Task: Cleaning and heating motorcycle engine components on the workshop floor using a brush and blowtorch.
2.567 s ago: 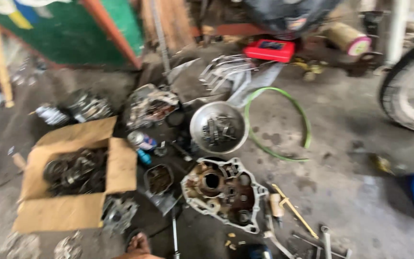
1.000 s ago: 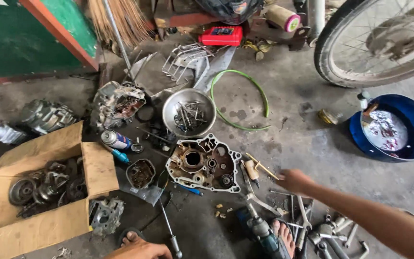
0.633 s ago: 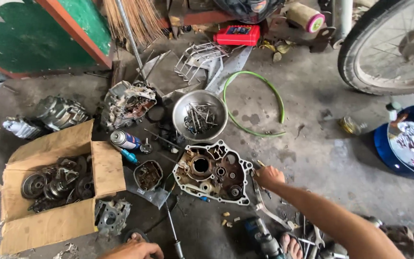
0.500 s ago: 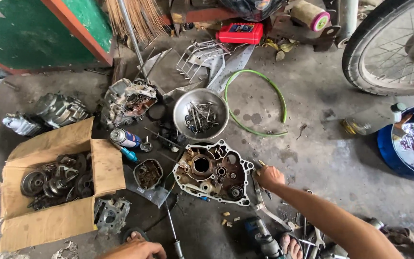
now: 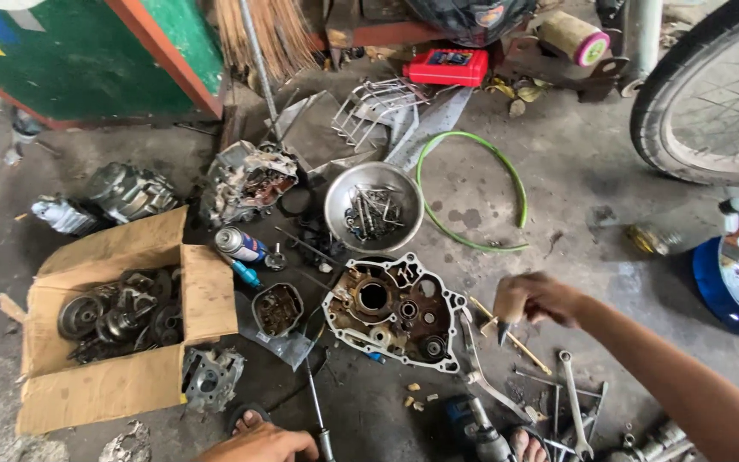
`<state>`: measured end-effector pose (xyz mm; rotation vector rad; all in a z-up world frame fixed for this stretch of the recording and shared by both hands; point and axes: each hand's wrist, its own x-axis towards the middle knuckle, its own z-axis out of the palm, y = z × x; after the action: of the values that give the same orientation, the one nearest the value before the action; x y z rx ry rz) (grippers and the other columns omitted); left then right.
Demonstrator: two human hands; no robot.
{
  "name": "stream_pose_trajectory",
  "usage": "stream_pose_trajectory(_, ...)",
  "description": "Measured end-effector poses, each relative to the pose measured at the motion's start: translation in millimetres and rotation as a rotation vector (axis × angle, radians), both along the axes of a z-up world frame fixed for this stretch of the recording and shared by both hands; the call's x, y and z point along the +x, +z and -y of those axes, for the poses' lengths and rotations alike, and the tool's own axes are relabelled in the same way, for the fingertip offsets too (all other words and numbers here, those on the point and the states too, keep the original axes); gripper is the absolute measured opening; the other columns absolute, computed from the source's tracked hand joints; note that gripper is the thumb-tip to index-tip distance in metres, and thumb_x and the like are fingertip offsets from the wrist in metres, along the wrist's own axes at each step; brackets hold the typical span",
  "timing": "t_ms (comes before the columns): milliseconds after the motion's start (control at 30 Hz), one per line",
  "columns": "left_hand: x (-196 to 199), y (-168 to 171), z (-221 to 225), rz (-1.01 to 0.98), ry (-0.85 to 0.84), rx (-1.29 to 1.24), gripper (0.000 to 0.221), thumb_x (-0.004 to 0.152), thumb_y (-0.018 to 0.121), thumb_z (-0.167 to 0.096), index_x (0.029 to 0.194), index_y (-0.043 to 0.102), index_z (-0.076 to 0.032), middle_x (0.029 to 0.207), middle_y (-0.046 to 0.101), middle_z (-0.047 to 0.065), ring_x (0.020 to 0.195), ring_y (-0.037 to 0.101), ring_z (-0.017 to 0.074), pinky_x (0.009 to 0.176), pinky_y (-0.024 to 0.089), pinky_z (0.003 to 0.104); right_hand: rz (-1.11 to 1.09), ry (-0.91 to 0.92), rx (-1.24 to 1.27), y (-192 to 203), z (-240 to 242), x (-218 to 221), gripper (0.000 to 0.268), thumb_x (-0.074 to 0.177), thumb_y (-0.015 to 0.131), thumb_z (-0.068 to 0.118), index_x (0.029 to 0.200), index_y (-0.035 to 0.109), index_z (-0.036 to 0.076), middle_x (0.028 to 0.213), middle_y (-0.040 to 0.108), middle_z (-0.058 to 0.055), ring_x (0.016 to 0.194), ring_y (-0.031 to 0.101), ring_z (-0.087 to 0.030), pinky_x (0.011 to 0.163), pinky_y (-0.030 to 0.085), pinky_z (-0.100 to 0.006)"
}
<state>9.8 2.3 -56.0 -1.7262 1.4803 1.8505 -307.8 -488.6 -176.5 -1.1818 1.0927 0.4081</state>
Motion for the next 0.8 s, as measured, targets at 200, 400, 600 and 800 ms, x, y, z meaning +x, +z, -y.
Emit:
stream_pose_trajectory(200,5.5,74.7,96.6,0.324,-0.136,-0.401,0.024,0.099,0.063,-0.019,0.12,0.064,-0.006,0.103,0.065,0.014,0.094,0.066,0.0259,0.085,0.055,0.043,0.432,-0.473,0.034,94.6,-22.2,38.7,0.051,0.094,0.067,0.034,0.129,0.061,-0.002,0.095,0.067,-0.013,0.072,0.061,-0.021,0.055,0.05,-0.034)
stream_pose_trajectory(400,48.4,-4.0,181.2,0.518,-0.297,-0.953,0.052,0.081,0.055,0.01,0.128,0.066,-0.01,0.113,0.061,0.017,0.094,0.065,0.0272,0.071,0.059,0.037,0.599,-0.505,0.107,116.2,-54.8,81.0,0.046,0.092,0.067,0.033,0.124,0.063,0.001,0.097,0.07,-0.008,0.075,0.064,-0.016,0.061,0.051,-0.031)
stream_pose_trajectory(600,52.7,-22.5,208.4,0.531,-0.209,-0.905,0.021,0.09,0.059,-0.008,0.109,0.07,-0.009,0.1,0.068,0.019,0.089,0.071,0.0333,0.069,0.059,0.044,0.57,-0.493,0.182,91.8,-64.7,89.4,0.042,0.095,0.068,0.034,0.12,0.064,0.001,0.092,0.071,-0.008,0.069,0.064,-0.016,0.057,0.051,-0.031)
stream_pose_trajectory(800,48.5,-56.8,215.3,0.492,-0.175,-0.844,0.014,0.094,0.061,-0.012,0.086,0.073,-0.009,0.083,0.073,0.015,0.082,0.074,0.0322,0.072,0.06,0.045,0.529,-0.551,0.188,87.1,-70.5,83.9,0.035,0.094,0.066,0.031,0.116,0.064,0.004,0.089,0.072,-0.006,0.068,0.068,-0.016,0.058,0.053,-0.031)
